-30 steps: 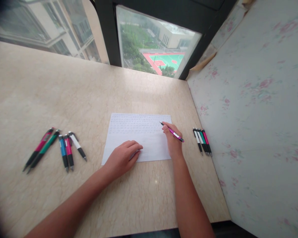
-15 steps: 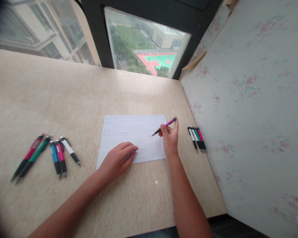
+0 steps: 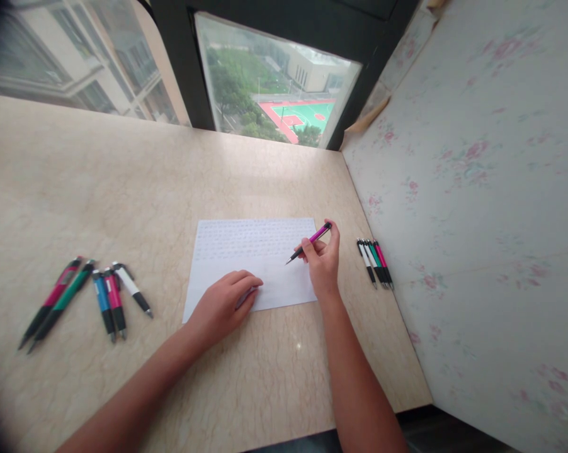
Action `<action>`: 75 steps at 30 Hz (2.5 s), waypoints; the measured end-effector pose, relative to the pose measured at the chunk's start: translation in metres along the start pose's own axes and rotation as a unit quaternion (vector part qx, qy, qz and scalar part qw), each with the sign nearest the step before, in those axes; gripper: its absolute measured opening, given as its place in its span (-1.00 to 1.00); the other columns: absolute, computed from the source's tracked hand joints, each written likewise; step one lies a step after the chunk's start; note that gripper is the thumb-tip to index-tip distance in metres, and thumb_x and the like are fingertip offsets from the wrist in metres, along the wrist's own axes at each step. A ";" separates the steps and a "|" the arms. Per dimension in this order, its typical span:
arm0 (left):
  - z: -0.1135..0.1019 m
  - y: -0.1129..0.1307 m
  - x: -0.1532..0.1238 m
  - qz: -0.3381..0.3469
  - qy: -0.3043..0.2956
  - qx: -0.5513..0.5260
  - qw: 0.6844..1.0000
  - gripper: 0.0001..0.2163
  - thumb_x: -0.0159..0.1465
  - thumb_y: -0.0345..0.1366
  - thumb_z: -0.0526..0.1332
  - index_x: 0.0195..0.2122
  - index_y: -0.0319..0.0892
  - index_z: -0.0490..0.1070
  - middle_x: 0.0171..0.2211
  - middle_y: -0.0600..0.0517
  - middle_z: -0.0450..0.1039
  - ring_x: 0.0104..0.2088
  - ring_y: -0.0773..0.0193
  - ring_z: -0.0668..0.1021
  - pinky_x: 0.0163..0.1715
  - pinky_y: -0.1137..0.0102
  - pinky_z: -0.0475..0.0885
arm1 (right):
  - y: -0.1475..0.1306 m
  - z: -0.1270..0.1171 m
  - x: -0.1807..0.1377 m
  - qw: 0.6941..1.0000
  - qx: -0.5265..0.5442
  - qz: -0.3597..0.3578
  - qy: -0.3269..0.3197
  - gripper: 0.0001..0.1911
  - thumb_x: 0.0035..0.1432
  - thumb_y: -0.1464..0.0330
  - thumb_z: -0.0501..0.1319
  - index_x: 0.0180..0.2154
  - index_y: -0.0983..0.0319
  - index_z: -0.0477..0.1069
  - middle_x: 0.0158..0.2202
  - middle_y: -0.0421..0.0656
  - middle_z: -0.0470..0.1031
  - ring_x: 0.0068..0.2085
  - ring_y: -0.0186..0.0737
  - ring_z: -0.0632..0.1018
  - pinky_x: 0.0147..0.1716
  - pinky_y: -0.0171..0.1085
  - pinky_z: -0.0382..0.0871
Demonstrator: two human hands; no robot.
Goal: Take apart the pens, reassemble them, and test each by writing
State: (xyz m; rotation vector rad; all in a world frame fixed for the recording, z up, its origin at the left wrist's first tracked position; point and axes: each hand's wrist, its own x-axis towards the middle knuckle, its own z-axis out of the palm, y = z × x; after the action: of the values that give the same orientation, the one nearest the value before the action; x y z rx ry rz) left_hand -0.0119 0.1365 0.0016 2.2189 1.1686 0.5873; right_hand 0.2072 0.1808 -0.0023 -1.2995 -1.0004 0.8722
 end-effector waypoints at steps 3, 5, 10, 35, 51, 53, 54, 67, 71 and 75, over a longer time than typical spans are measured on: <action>0.000 0.001 0.000 0.000 0.000 -0.001 1.000 -0.81 0.34 -0.37 0.04 -0.12 -0.14 0.41 -0.18 -0.06 0.49 -0.15 0.16 0.51 -0.16 0.26 0.43 | -0.001 -0.001 0.000 1.000 -0.001 0.000 0.000 -0.23 0.11 0.15 0.29 0.25 0.13 0.00 -0.51 -0.26 0.54 -0.58 -0.33 0.44 -0.58 -0.36 0.25; 0.000 0.001 0.001 -0.001 0.001 0.000 1.000 -0.82 0.34 -0.36 0.04 -0.13 -0.14 0.41 -0.18 -0.06 0.49 -0.15 0.16 0.51 -0.16 0.26 0.43 | -0.002 -0.001 -0.001 1.000 -0.002 0.004 0.001 -0.23 0.11 0.15 0.28 0.25 0.14 0.00 -0.51 -0.27 0.54 -0.61 -0.34 0.41 -0.59 -0.35 0.24; -0.001 0.001 0.001 0.005 0.006 0.001 1.000 -0.82 0.34 -0.37 0.04 -0.13 -0.13 0.41 -0.18 -0.06 0.49 -0.16 0.17 0.52 -0.18 0.27 0.44 | 0.000 -0.001 0.001 1.000 -0.015 0.015 0.001 -0.15 0.13 0.14 0.27 0.31 0.16 -0.10 -0.49 -0.28 0.53 -0.56 -0.34 0.42 -0.54 -0.34 0.29; 0.000 -0.004 0.003 0.013 0.011 0.003 1.000 -0.82 0.35 -0.33 0.05 -0.13 -0.12 0.42 -0.16 -0.05 0.50 -0.15 0.17 0.53 -0.15 0.26 0.45 | -0.004 -0.120 0.027 0.814 -0.573 0.029 0.089 -0.88 -0.02 0.30 0.30 -0.38 0.18 0.56 -0.43 -0.11 0.61 -0.42 -0.14 0.53 -0.45 -0.27 0.21; 0.001 -0.010 0.005 0.022 0.020 0.013 0.999 -0.81 0.35 -0.28 0.04 -0.13 -0.13 0.43 -0.16 -0.05 0.51 -0.17 0.17 0.55 -0.17 0.27 0.47 | -0.021 -0.112 0.019 0.787 -0.605 0.097 0.079 -0.83 0.06 0.29 0.23 -0.34 0.17 0.59 -0.34 -0.10 0.64 -0.33 -0.12 0.59 -0.43 -0.29 0.23; 0.001 -0.011 0.005 0.022 0.019 0.011 1.000 -0.80 0.35 -0.27 0.05 -0.13 -0.13 0.43 -0.16 -0.05 0.51 -0.17 0.17 0.55 -0.17 0.28 0.47 | -0.027 -0.111 0.019 0.767 -0.624 0.116 0.092 -0.81 0.08 0.28 0.22 -0.31 0.17 0.59 -0.32 -0.11 0.64 -0.29 -0.12 0.59 -0.42 -0.31 0.22; 0.001 -0.011 0.005 0.021 0.020 0.010 1.000 -0.81 0.35 -0.27 0.06 -0.13 -0.13 0.43 -0.16 -0.05 0.51 -0.17 0.17 0.55 -0.17 0.28 0.47 | -0.029 -0.110 0.019 0.759 -0.632 0.126 0.096 -0.81 0.09 0.28 0.22 -0.30 0.16 0.59 -0.30 -0.10 0.64 -0.28 -0.12 0.59 -0.42 -0.31 0.23; 0.002 -0.012 0.004 0.024 0.023 0.003 0.999 -0.81 0.33 -0.26 0.07 -0.13 -0.13 0.44 -0.17 -0.05 0.51 -0.17 0.16 0.56 -0.17 0.28 0.47 | -0.037 -0.106 0.016 0.723 -0.659 0.176 0.108 -0.78 0.10 0.24 0.22 -0.25 0.12 0.60 -0.24 -0.04 0.64 -0.22 -0.04 0.61 -0.38 -0.27 0.29; 0.001 -0.011 0.005 0.023 0.026 0.002 0.999 -0.80 0.33 -0.26 0.07 -0.14 -0.12 0.45 -0.17 -0.05 0.52 -0.18 0.15 0.56 -0.18 0.28 0.47 | -0.036 -0.108 0.016 0.721 -0.661 0.177 0.109 -0.77 0.09 0.22 0.22 -0.26 0.12 0.59 -0.24 -0.04 0.64 -0.23 -0.07 0.60 -0.38 -0.28 0.30; 0.001 -0.011 0.005 0.024 0.026 0.003 0.999 -0.80 0.33 -0.26 0.08 -0.14 -0.12 0.45 -0.17 -0.05 0.52 -0.18 0.16 0.56 -0.18 0.28 0.47 | -0.035 -0.106 0.017 0.724 -0.659 0.175 0.107 -0.77 0.10 0.20 0.22 -0.26 0.12 0.58 -0.25 -0.05 0.64 -0.22 -0.06 0.60 -0.38 -0.27 0.31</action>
State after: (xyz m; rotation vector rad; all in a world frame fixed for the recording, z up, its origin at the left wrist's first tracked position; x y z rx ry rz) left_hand -0.0155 0.1454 -0.0064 2.2548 1.1482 0.6650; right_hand 0.3115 0.1565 0.0345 -2.7992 -1.2136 0.1001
